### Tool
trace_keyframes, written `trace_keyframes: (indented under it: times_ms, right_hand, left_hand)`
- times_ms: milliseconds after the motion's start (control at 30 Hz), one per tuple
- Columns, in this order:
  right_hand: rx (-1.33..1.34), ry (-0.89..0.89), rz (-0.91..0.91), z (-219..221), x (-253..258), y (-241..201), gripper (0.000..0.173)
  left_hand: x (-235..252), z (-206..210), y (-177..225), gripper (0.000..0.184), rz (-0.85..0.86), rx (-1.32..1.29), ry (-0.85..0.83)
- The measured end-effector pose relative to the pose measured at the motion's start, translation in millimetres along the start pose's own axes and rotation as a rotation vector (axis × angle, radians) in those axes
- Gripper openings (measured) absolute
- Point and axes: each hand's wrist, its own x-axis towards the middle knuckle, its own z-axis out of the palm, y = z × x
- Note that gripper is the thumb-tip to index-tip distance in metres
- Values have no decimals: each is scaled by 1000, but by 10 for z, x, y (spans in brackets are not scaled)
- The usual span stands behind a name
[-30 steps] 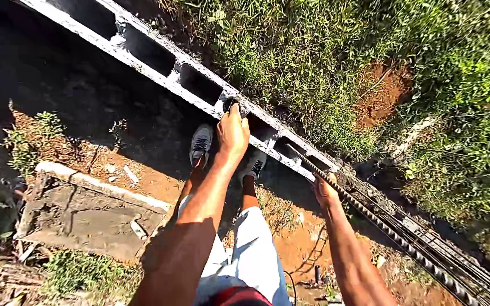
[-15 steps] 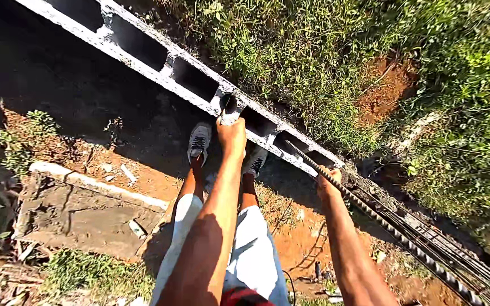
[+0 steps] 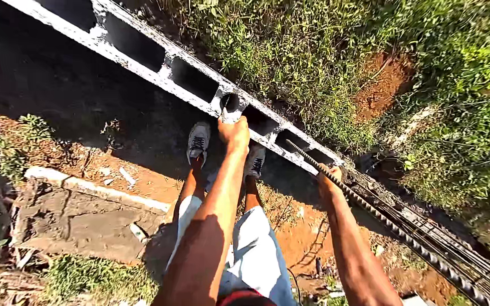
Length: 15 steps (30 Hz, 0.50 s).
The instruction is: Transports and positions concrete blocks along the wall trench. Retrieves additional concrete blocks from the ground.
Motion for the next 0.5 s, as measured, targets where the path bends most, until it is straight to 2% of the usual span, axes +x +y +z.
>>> trace_keyframes:
  times_ms: [133,300,500]
  right_hand:
    - [-79,37,-59,66,-122,-106,51]
    - [-124,14,-67,3,-91,-89,52]
    - [-87,16,-36,78,-138,-105,47]
  left_hand:
    - [41,-84,32,53,6,-30,-55]
    - [51,-52,39,49,-4,-2,-46]
    - [73,-87,31,48,-15,16,-71]
